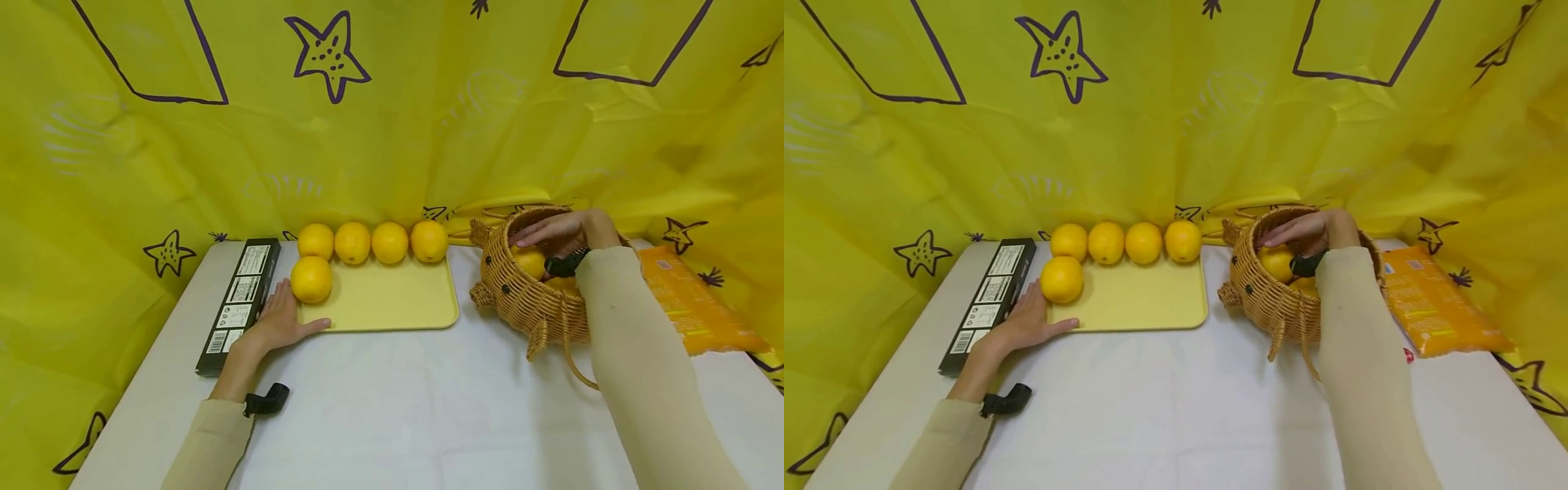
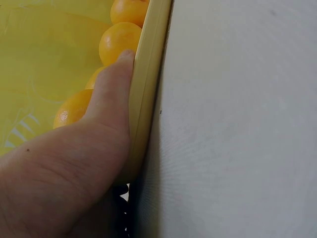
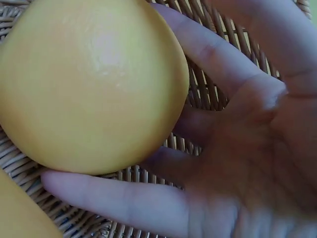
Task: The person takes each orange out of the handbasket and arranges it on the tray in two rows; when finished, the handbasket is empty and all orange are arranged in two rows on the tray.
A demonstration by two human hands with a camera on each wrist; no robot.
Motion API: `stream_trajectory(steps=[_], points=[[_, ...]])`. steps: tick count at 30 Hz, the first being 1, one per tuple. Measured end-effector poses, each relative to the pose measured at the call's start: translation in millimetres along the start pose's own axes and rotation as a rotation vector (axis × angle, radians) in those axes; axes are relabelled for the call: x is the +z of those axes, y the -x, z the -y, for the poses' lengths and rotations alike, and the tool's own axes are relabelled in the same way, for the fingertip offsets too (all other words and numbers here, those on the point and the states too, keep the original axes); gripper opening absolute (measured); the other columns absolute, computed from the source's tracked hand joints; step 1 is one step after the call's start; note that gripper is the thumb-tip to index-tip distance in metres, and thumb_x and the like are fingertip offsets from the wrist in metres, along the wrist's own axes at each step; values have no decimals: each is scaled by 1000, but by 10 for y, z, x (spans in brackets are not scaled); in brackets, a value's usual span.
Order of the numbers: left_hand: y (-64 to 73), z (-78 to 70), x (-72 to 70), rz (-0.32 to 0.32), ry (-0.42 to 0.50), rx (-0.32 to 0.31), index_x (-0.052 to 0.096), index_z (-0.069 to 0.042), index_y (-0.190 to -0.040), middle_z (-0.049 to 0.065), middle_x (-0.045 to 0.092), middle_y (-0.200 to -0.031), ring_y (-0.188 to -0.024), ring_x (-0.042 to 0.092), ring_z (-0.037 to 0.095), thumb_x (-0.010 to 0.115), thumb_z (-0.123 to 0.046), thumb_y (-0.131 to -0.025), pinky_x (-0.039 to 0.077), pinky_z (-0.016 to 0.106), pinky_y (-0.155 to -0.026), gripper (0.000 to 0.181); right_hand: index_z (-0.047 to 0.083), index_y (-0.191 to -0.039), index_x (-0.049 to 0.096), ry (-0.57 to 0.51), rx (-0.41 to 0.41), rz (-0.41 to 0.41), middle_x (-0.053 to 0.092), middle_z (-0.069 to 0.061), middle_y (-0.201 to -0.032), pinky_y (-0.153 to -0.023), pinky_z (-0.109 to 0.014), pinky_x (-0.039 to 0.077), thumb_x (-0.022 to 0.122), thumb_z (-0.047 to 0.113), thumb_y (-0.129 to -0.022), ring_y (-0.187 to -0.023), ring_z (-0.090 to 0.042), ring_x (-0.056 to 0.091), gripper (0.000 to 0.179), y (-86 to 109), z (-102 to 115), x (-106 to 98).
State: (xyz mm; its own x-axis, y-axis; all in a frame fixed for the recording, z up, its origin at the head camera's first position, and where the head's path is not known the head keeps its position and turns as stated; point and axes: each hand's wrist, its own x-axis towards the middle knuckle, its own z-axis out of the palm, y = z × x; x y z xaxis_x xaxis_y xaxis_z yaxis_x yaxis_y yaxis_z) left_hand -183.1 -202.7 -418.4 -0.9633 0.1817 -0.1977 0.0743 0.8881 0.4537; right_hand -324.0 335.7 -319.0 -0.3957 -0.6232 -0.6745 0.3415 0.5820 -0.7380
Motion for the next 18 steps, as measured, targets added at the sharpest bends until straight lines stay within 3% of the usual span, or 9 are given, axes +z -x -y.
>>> stream_trajectory(steps=[3,7,18], points=[[6,-6,-11,-4,5,2,-8,10,-150,36,-8,-157,-147,-5,49,63,-64,-82,2,62,-120,123,24,-140,48,-10,-3,36,52,9,-131,-100,-30,48,39,20,-106,-119,-11,56,35,-8,3,-11],[14,-19,-16,4,11,3,-8,11,-150,36,-9,-157,-147,-5,50,63,-64,-82,2,62,-120,123,29,-129,55,-18,6,53,56,10,-129,-97,-29,50,37,17,-106,-116,-12,58,32,-8,-9,-16],[9,-6,-29,-1,8,1,-7,10,-151,36,-8,-157,-148,-5,49,63,-63,-82,2,61,-120,123,25,-127,49,4,-4,22,57,1,-124,-93,-33,53,37,19,-106,-112,-17,59,25,-24,41,35]])
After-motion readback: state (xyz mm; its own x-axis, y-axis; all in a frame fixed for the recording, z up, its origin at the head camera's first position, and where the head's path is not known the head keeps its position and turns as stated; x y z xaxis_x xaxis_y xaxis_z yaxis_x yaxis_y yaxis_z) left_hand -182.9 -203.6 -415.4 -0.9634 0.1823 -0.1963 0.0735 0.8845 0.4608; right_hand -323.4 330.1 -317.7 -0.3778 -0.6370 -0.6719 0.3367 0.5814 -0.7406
